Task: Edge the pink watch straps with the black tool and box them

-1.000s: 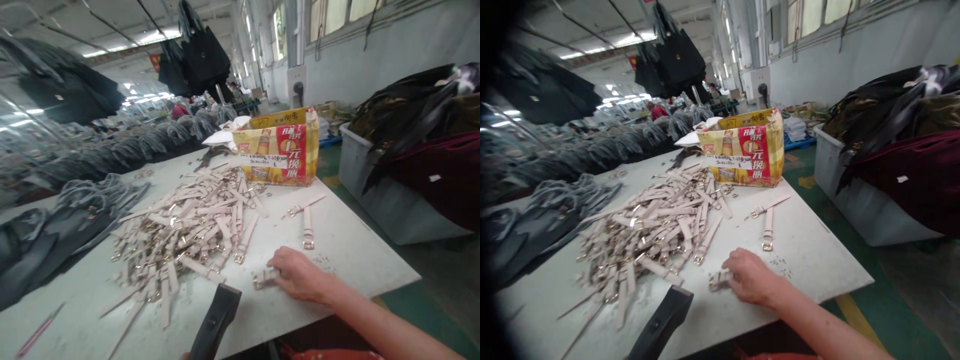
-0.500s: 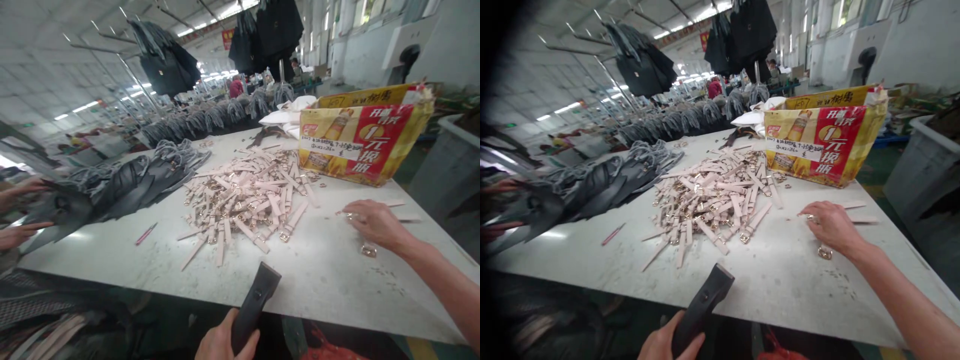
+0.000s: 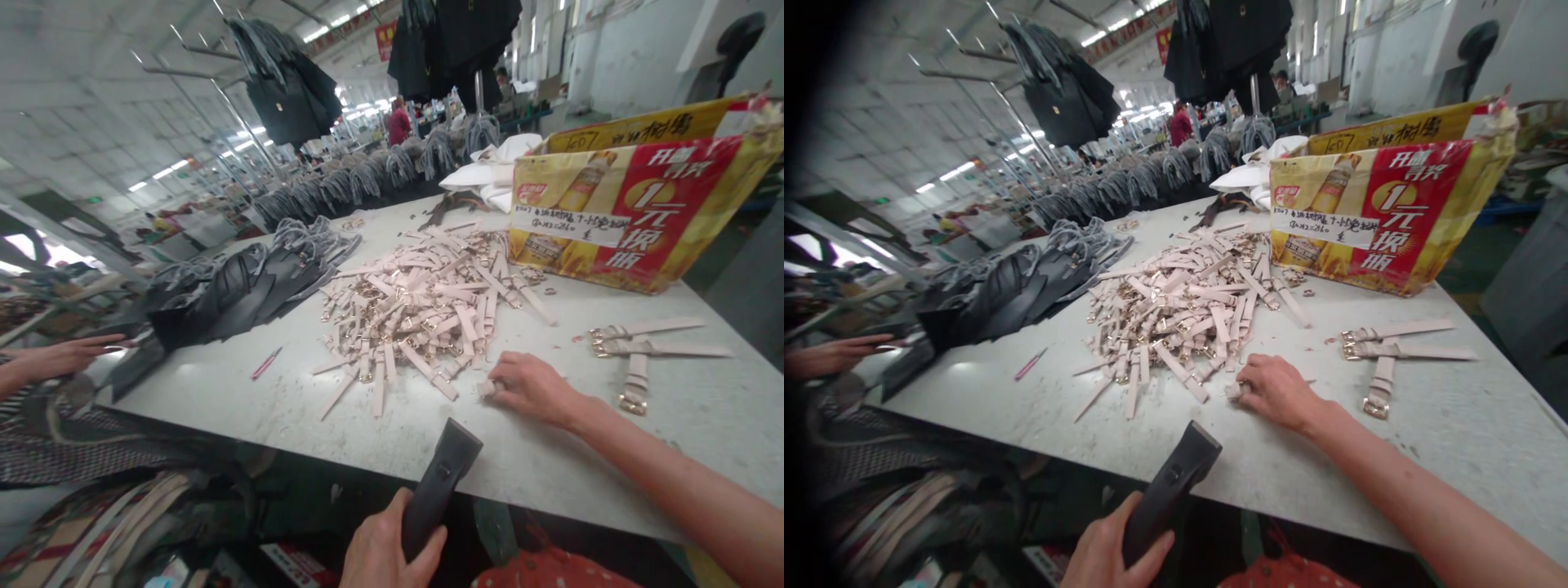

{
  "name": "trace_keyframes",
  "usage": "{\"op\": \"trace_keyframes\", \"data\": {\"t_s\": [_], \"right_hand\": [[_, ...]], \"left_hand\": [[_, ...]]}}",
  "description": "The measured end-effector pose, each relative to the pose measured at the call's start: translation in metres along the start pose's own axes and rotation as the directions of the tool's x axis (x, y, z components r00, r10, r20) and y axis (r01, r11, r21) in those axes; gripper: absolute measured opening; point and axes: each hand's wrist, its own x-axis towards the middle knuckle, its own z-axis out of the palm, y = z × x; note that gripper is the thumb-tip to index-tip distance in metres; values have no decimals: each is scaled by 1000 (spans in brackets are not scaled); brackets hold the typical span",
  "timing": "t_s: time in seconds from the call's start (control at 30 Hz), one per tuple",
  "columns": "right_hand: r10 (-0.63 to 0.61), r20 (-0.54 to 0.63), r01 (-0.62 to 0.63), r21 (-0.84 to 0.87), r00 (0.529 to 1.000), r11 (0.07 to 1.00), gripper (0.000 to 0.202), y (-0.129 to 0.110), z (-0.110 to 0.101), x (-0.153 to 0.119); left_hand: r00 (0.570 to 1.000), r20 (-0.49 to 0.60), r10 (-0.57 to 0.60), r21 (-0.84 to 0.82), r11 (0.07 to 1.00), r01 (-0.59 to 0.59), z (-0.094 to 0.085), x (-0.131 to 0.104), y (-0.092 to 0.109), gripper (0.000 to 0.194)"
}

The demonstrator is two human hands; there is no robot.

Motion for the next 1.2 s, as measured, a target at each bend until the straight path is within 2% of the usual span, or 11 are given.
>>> {"op": "trace_keyframes", "data": {"t_s": [0.13,0.33,0.47,0.67,0.93,1.07,1.2], "right_hand": [[98,40,-104,194,994,976,10,-26,16,-31],[99,-66,-85,195,993,977,9,-32,35,-48],[105,-26,-98,203,994,974,8,-31,32,-47],[142,97,-150,86,985,985,10,-35,26,-48],[78,112,-89,101,991,991,19,-36,20,-54],[57,81,-54,-31,995,998,24,-32,18,-56],[45,51,-42,-57,998,997,30,-26,15,-62]], "left_hand": [[1000,-1,21,-15,1000,-21,-8,2,10,30],[1000,-11,15,27,1000,-15,-8,16,28,37],[1000,0,2,19,1000,-2,-7,23,34,34],[999,27,40,45,998,-41,-9,25,36,31],[999,35,6,36,999,-8,-9,25,38,28],[999,18,37,49,998,-38,-6,25,36,27],[998,3,65,69,995,-65,-5,25,35,27]]}}
